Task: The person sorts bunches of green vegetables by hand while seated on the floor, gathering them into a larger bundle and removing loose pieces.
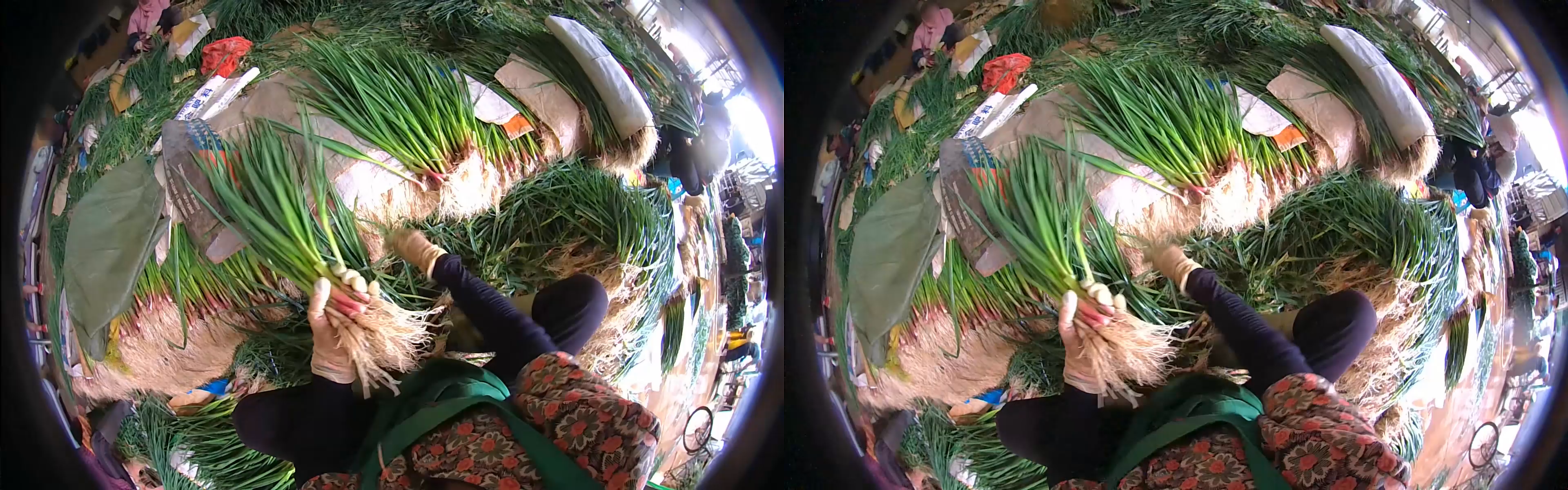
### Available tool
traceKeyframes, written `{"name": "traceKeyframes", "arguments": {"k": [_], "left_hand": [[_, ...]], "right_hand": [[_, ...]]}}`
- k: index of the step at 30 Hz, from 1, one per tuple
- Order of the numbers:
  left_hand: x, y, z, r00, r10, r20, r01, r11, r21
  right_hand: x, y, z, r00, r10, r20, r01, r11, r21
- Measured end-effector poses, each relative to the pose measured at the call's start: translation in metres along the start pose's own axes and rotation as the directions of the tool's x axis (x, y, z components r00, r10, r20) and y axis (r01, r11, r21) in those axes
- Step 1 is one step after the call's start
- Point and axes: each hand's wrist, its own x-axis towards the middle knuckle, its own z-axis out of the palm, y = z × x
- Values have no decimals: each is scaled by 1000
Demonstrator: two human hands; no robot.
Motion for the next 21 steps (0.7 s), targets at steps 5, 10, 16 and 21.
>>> {"name": "traceKeyframes", "arguments": {"k": [5, 10, 16, 21], "left_hand": [[7, 12, -11, 995, -71, -69, 71, 997, 0], [14, 0, -20, 977, -174, -121, 185, 979, 83], [22, 4, -58, 967, -160, -198, 226, 897, 379], [22, -13, -33, 942, -115, -315, 179, 967, 182]], "right_hand": [[11, 50, -39, 881, 275, 385, -259, 961, -96], [29, 100, -26, 641, 754, 144, -628, 623, -466], [10, -40, -72, 941, 182, 284, -77, 935, -346], [19, -28, -128, 928, 83, 364, -102, 994, 33]]}}
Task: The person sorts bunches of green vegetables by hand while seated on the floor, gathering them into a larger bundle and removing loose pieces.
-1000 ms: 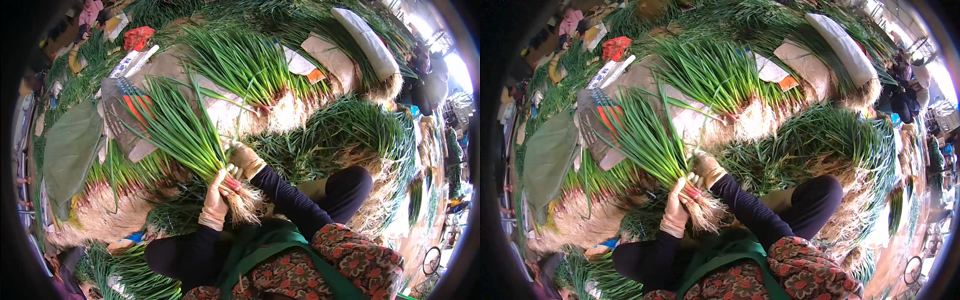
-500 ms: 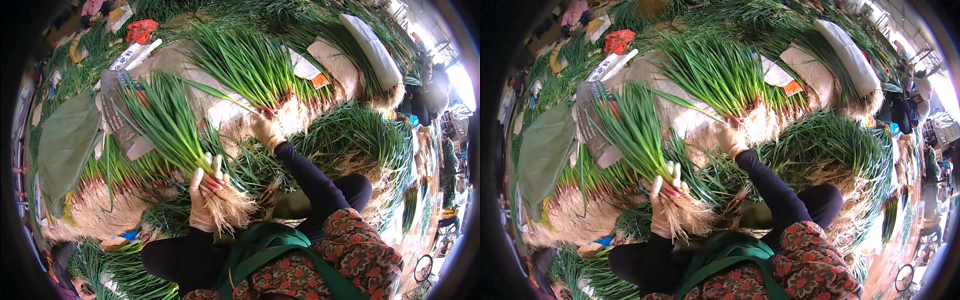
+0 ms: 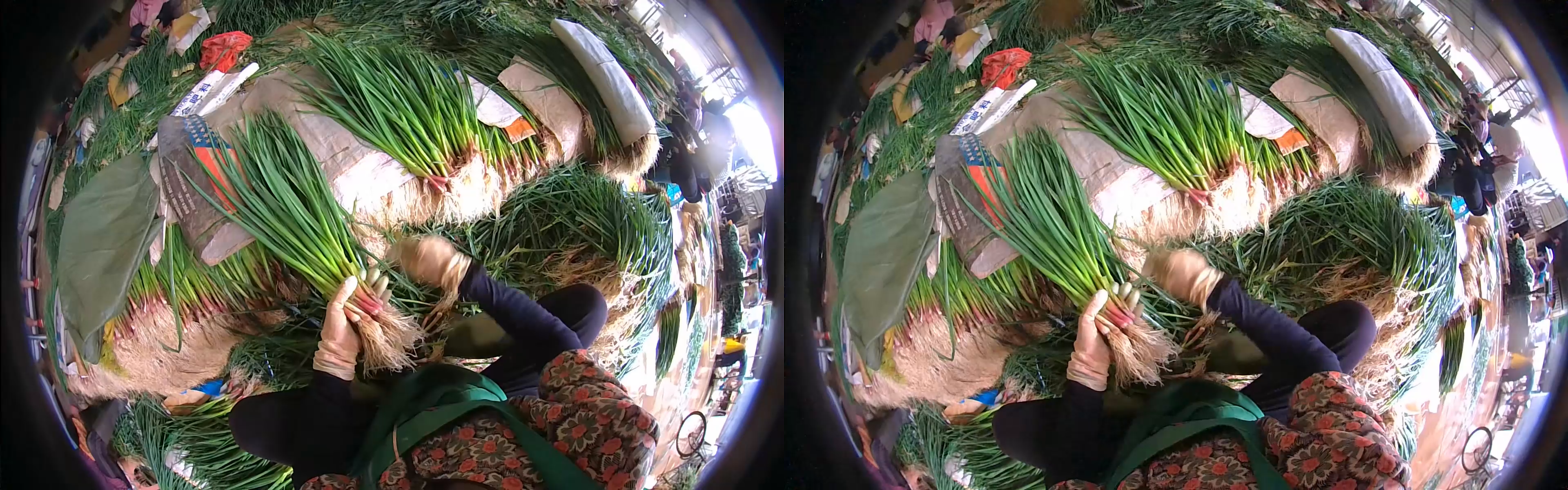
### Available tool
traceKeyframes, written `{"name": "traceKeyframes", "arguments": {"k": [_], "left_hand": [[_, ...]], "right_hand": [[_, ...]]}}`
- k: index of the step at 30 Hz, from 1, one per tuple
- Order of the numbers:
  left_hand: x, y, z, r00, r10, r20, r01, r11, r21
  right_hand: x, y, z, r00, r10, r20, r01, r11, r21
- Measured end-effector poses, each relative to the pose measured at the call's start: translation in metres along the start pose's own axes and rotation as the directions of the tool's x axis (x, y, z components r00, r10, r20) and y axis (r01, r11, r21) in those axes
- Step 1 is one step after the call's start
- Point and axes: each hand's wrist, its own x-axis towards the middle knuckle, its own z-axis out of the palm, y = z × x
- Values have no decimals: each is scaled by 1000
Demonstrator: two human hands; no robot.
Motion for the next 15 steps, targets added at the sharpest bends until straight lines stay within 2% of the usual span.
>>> {"name": "traceKeyframes", "arguments": {"k": [1, 2, 3, 4, 5, 6, 7, 8, 10, 11, 12, 13, 14, 15], "left_hand": [[-2, 1, 1, 1000, -12, 16, 12, 1000, -24], [-5, 4, 1, 999, -22, 32, 23, 999, -46], [-8, 8, 2, 996, -38, 85, 40, 999, -24], [-7, 9, -2, 992, -9, 126, 10, 1000, -8], [-5, 10, -5, 986, 17, 167, -18, 1000, 6], [-4, 12, -9, 977, 44, 209, -48, 999, 16], [-2, 13, -13, 957, 15, 290, -1, 999, -49], [-6, 13, -4, 982, 15, 188, -5, 999, -54], [-18, 12, 19, 999, 9, -34, -11, 998, -69], [-10, 8, 5, 996, -1, 90, 4, 999, -41], [-9, 8, 9, 996, -5, 85, 3, 1000, 19], [-6, 9, 1, 993, -20, 113, 13, 998, 61], [-3, 9, -8, 989, -38, 143, 23, 994, 103], [-3, 10, -10, 985, -39, 171, 13, 989, 150]], "right_hand": [[2, 52, 38, 955, 55, -292, -38, 997, 64], [11, 82, 39, 933, 226, -279, -224, 974, 39], [22, 100, 31, 838, 498, -223, -478, 867, 139], [29, 112, 26, 715, 682, -152, -671, 731, 122], [37, 115, 18, 611, 787, -86, -789, 614, 23], [43, 113, 14, 551, 832, -55, -811, 519, -271], [44, 110, 11, 625, 780, 31, -742, 606, -286], [40, 98, 11, 687, 716, 125, -664, 688, -293], [26, 74, 26, 817, 567, 104, -576, 801, 163], [15, 43, 10, 914, 404, 25, -397, 881, 257], [4, 32, 23, 974, 226, 18, -210, 870, 446], [0, -11, -7, 968, 250, 20, -210, 765, 609], [-2, -41, -19, 911, 306, 276, -412, 662, 627], [-10, -56, -14, 973, 170, 154, -227, 618, 753]]}}
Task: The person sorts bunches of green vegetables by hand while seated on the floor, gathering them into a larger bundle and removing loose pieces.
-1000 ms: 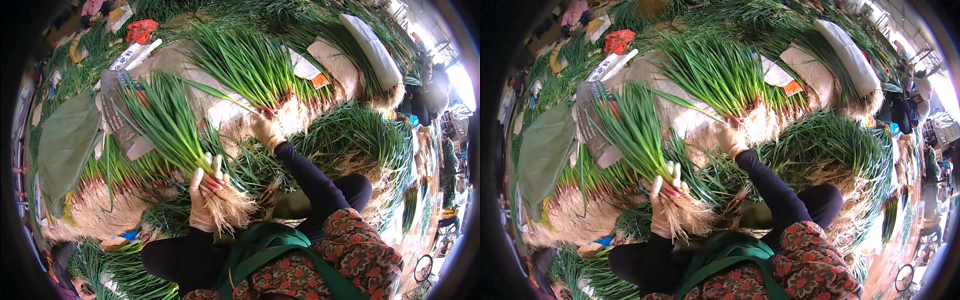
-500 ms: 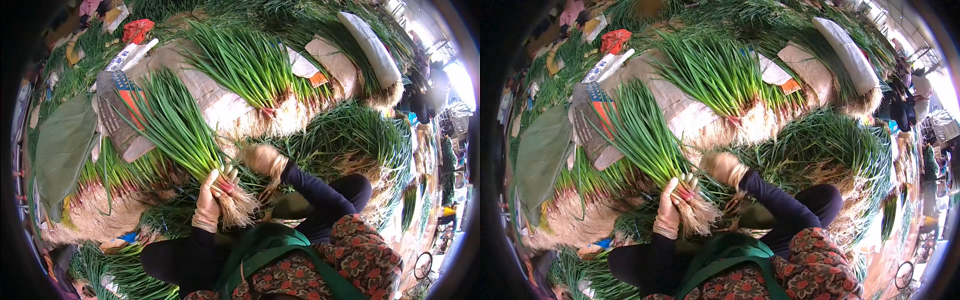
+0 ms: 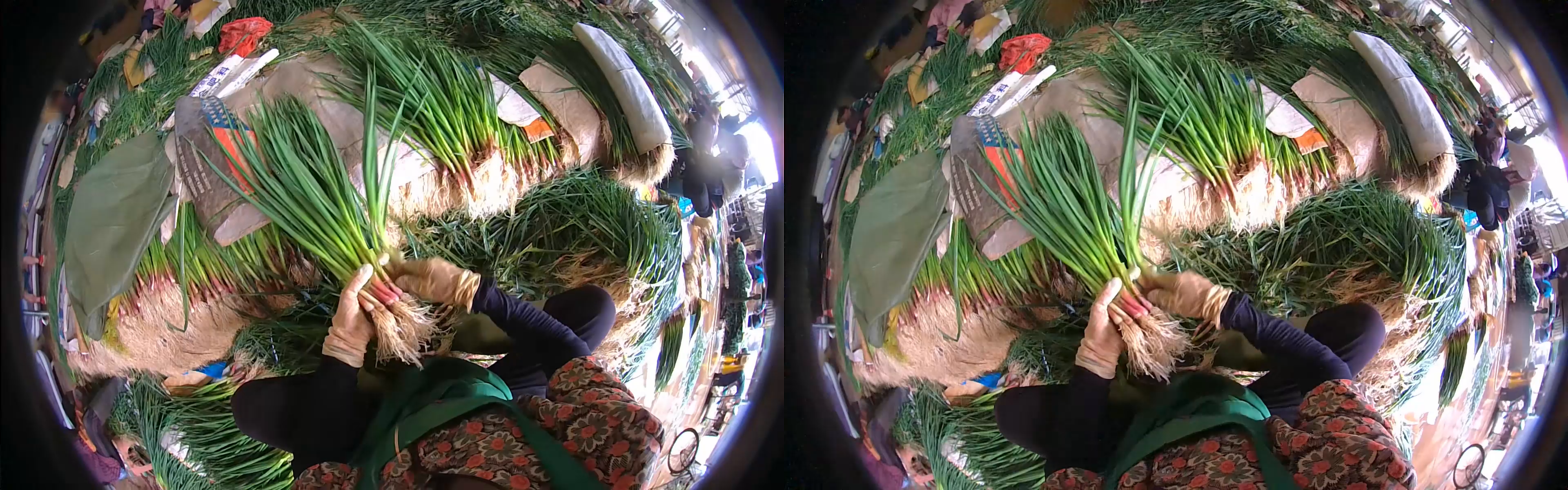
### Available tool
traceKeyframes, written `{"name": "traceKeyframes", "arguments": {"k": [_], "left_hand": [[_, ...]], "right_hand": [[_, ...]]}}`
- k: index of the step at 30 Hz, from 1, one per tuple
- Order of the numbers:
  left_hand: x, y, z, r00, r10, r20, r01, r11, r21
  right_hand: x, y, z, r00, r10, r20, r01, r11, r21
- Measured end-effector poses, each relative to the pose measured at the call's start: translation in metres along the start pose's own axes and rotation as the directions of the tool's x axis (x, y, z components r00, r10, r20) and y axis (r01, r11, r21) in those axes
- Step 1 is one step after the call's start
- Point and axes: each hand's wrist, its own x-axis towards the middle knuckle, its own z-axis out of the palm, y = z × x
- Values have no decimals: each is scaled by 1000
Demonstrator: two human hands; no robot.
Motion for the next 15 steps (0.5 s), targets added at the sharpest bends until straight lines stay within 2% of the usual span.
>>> {"name": "traceKeyframes", "arguments": {"k": [1, 2, 3, 4, 5, 6, 7, 9, 10, 12, 13, 14, 15], "left_hand": [[2, -1, -6, 1000, 8, 30, -9, 1000, 19], [5, -3, -10, 997, 13, 77, -10, 999, -39], [5, -3, -7, 992, 19, 126, -7, 995, -96], [3, -3, -2, 998, 15, 65, -3, 984, -176], [-5, -2, 17, 1000, 4, 7, -2, 967, -256], [-8, -2, 28, 999, -14, -49, -3, 942, -336], [-5, -6, 20, 999, -21, -34, 9, 949, -317], [-6, -7, 23, 997, -56, -58, 35, 949, -313], [-4, -8, 20, 998, -38, -44, 25, 965, -262], [-1, -8, 14, 1000, 1, -20, -4, 987, -162], [-3, -10, 12, 998, -6, -63, -5, 984, -175], [-5, -8, 18, 994, -13, -104, -7, 982, -191], [-6, -7, 22, 989, -21, -144, -9, 978, -208]], "right_hand": [[-1, 15, 20, 988, -139, -67, 144, 987, 73], [-1, 2, 9, 983, 128, 130, -158, 953, 258], [2, -9, -7, 870, 337, 359, -463, 808, 364], [8, 11, -9, 901, 290, 323, -426, 733, 530], [14, 33, -15, 961, 126, 247, -238, 832, 501], [23, 42, -7, 981, 183, 61, -185, 807, 561], [36, 43, 3, 961, 245, -125, -121, 785, 608], [53, 9, -4, 897, 435, 77, -328, 538, 776], [64, 17, 3, 907, 410, 97, -304, 478, 824], [79, 12, 12, 907, 416, -66, -243, 645, 725], [85, 18, 16, 896, 426, -123, -241, 702, 671], [84, 17, 18, 882, 449, -140, -242, 689, 683], [79, 18, 17, 887, 457, -73, -279, 654, 703]]}}
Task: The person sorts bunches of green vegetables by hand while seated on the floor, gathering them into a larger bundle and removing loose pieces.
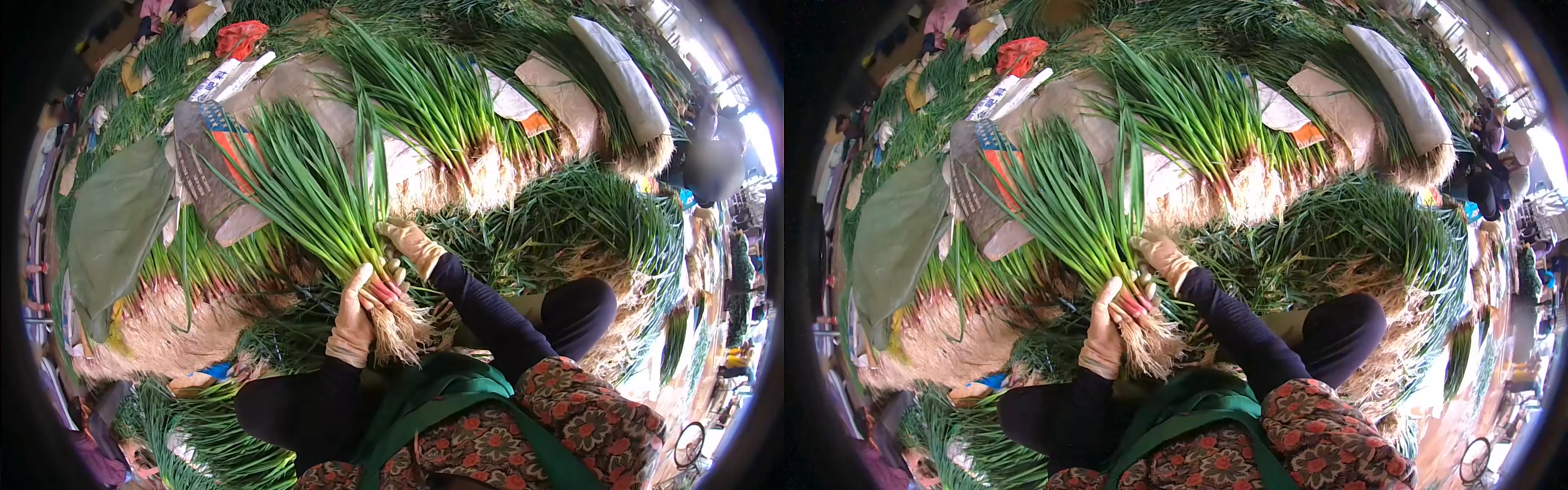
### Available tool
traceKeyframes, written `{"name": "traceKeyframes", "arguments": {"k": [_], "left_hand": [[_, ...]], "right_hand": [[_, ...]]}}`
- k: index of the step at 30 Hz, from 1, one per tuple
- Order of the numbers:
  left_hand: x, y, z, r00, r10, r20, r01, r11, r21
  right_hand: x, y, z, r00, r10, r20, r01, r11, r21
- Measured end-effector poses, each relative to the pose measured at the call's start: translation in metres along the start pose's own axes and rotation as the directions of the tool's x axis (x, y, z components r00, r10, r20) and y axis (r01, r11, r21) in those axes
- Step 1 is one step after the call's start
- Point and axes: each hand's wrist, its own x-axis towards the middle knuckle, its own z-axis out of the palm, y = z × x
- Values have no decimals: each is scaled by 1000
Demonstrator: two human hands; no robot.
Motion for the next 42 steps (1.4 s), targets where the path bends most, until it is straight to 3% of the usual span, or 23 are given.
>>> {"name": "traceKeyframes", "arguments": {"k": [2, 3, 6, 9, 10, 13, 15, 18, 20, 22, 23, 25, 26, 27, 28, 30, 31, 32, 34, 36, 38, 39, 42], "left_hand": [[0, 0, -3, 999, -10, 51, 11, 1000, -14], [2, 2, -6, 996, -21, 91, 25, 999, -36], [-5, 5, 5, 992, -36, 123, 42, 998, -48], [-6, 4, 8, 989, -3, 148, 11, 999, -50], [-6, 4, 10, 989, 7, 150, -1, 999, -41], [-6, 4, 8, 993, 17, 119, -14, 1000, -26], [-6, 5, 0, 987, 27, 157, -22, 999, -37], [2, 8, -16, 956, -5, 292, 5, 1000, 1], [6, 7, -17, 959, -9, 282, 16, 1000, -22], [-4, 9, -7, 958, -4, 287, -2, 1000, 22], [-9, 10, -3, 957, -10, 290, -5, 999, 50], [-9, 9, -5, 973, 21, 231, -23, 1000, 8], [-7, 6, -6, 978, 30, 206, -27, 999, -17], [-5, 8, -9, 967, 22, 252, -29, 999, 27], [-6, 6, -10, 970, 40, 242, -22, 997, -78], [-8, 13, -4, 960, 68, 271, -58, 997, -44], [-11, 16, 1, 960, 78, 270, -59, 995, -79], [-15, 19, 10, 959, 88, 269, -59, 992, -114], [-14, 22, 11, 954, 18, 299, 35, 985, -170], [-9, 24, 4, 955, 13, 298, 35, 987, -157], [-4, 14, 13, 951, 118, 287, -119, 993, -15], [-4, 13, 16, 953, 90, 290, -111, 992, 56], [-1, 7, 9, 960, 20, 281, 3, 997, -82]], "right_hand": [[-16, 4, -10, 991, 102, 89, -105, 994, 39], [-16, 19, -15, 983, -97, 159, 101, 995, -16], [-20, 20, -15, 989, -149, 4, 146, 977, 152], [-18, -6, -10, 996, -85, 27, 82, 993, 86], [-9, -1, -2, 955, -290, -68, 277, 948, -155], [10, 17, -16, 868, -454, -199, 480, 871, 103], [17, 13, -27, 930, -343, -130, 367, 879, 305], [-1, 0, -28, 981, 29, 192, -94, 936, 340], [-12, -3, -6, 934, 34, 354, -241, 795, 557], [-11, 1, 7, 973, -55, 225, -90, 806, 584], [-4, 3, 5, 962, -55, 266, -115, 803, 584], [9, 16, 9, 973, -199, 121, 137, 908, 396], [5, 18, 10, 980, -197, 43, 197, 980, 1], [1, 19, 11, 981, -193, -35, 151, 858, -490], [-3, 21, 13, 976, -188, -113, 27, 613, -789], [12, 53, -7, 984, -66, 167, 179, 472, -863], [-3, 46, -23, 977, 129, 168, 49, 634, -772], [9, 46, -38, 951, 254, 177, -23, 629, -777], [18, 36, -88, 981, -176, 84, 155, 441, -884], [35, 4, -134, 902, -406, -147, 73, 480, -874], [53, -22, -160, 879, -345, -330, -86, 564, -821], [57, -23, -162, 828, -403, -390, -202, 436, -877], [55, -32, -153, 807, -406, -428, -320, 307, -896]]}}
